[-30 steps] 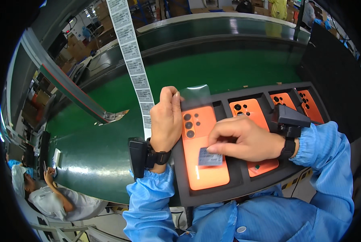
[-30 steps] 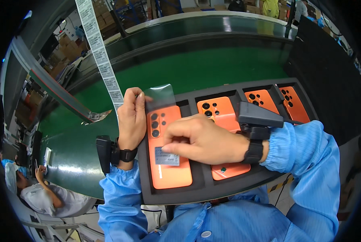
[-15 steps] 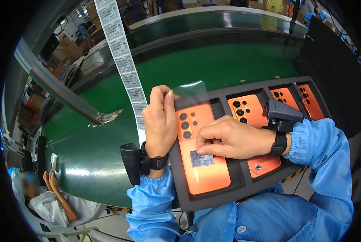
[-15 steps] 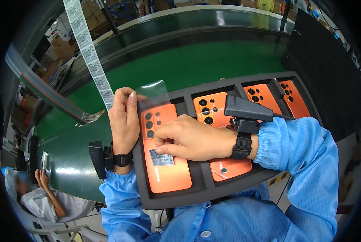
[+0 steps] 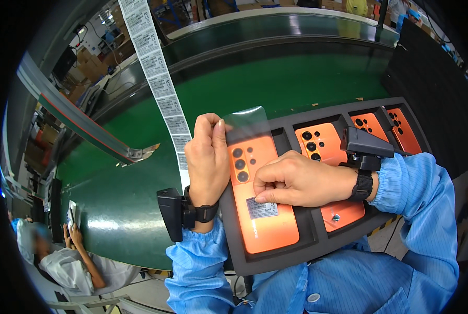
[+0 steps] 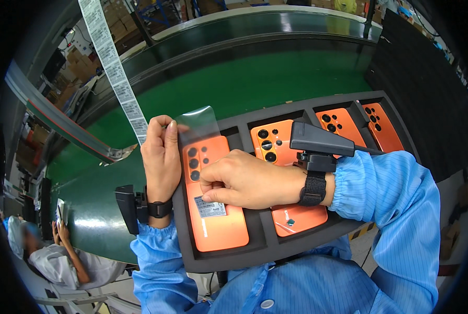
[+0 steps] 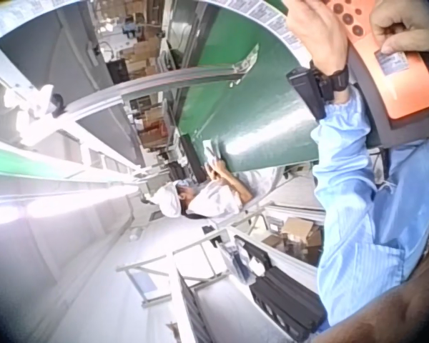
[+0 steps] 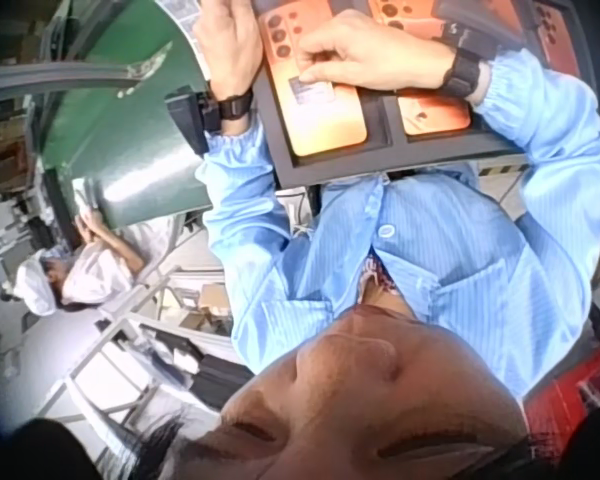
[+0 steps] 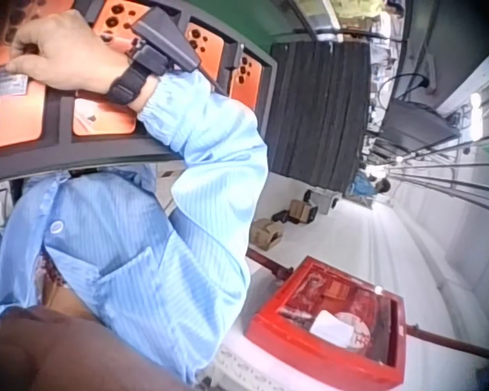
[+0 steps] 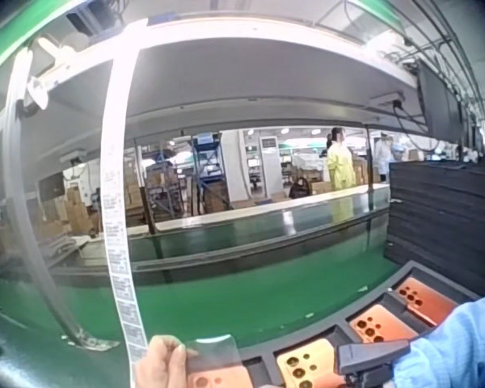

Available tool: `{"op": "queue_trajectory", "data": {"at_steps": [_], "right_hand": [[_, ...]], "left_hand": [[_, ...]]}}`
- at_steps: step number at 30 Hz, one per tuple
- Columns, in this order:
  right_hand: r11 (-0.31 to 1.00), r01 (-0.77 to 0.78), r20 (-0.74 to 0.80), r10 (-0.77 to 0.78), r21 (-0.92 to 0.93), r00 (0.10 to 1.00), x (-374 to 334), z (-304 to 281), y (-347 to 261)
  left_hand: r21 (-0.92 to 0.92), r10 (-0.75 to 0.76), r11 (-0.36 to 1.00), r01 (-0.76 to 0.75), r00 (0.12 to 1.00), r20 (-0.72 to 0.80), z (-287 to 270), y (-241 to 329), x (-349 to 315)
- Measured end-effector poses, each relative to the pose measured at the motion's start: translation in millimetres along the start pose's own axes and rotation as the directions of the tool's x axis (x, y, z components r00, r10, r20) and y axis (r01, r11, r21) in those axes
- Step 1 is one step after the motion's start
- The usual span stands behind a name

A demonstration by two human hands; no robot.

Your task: Applying regulatory or identification stickers to the back of smartphones on an assembly line.

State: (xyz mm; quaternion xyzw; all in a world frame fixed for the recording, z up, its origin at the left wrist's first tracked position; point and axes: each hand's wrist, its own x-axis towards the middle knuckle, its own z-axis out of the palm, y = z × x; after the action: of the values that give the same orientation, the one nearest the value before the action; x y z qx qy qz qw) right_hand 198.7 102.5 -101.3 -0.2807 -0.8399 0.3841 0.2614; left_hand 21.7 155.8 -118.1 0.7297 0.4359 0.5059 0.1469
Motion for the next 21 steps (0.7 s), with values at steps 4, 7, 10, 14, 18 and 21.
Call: {"op": "queue_trajectory", "data": {"at_steps": [4, 7, 10, 14, 18, 21], "right_hand": [[0.999, -0.03, -0.005, 0.03, 0.015, 1.0, 0.9, -1.2, -3.1], [1.0, 0.005, 0.004, -0.005, -0.005, 1.0, 0.8, -1.0, -0.8], [1.0, 0.02, -0.003, -0.02, -0.019, 1.0, 0.4, -0.9, 1.4], [1.0, 0.026, -0.003, -0.026, -0.004, 1.0, 0.9, -1.2, 1.0], [0.999, 0.03, 0.0, -0.03, -0.017, 1.0, 1.1, -1.6, 0.9], [1.0, 0.027, -0.006, -0.027, -0.015, 1.0, 1.0, -0.4, 1.8]], "left_hand": [[-0.002, 0.003, 1.0, -0.003, 1.0, 0.0, -0.3, 0.4, 0.1], [0.013, 0.002, 1.0, -0.002, 1.0, 0.0, -0.9, 0.7, -0.1], [0.027, -0.001, 1.0, 0.001, 1.0, 0.005, 0.2, -0.2, 0.2], [0.02, 0.014, 1.0, -0.014, 1.0, 0.008, -0.4, 0.2, 0.2], [0.018, 0.009, 1.0, -0.009, 1.0, 0.003, -0.2, 0.1, 0.1], [0.014, 0.017, 1.0, -0.017, 1.0, -0.002, 0.4, -1.1, -0.4]]}}
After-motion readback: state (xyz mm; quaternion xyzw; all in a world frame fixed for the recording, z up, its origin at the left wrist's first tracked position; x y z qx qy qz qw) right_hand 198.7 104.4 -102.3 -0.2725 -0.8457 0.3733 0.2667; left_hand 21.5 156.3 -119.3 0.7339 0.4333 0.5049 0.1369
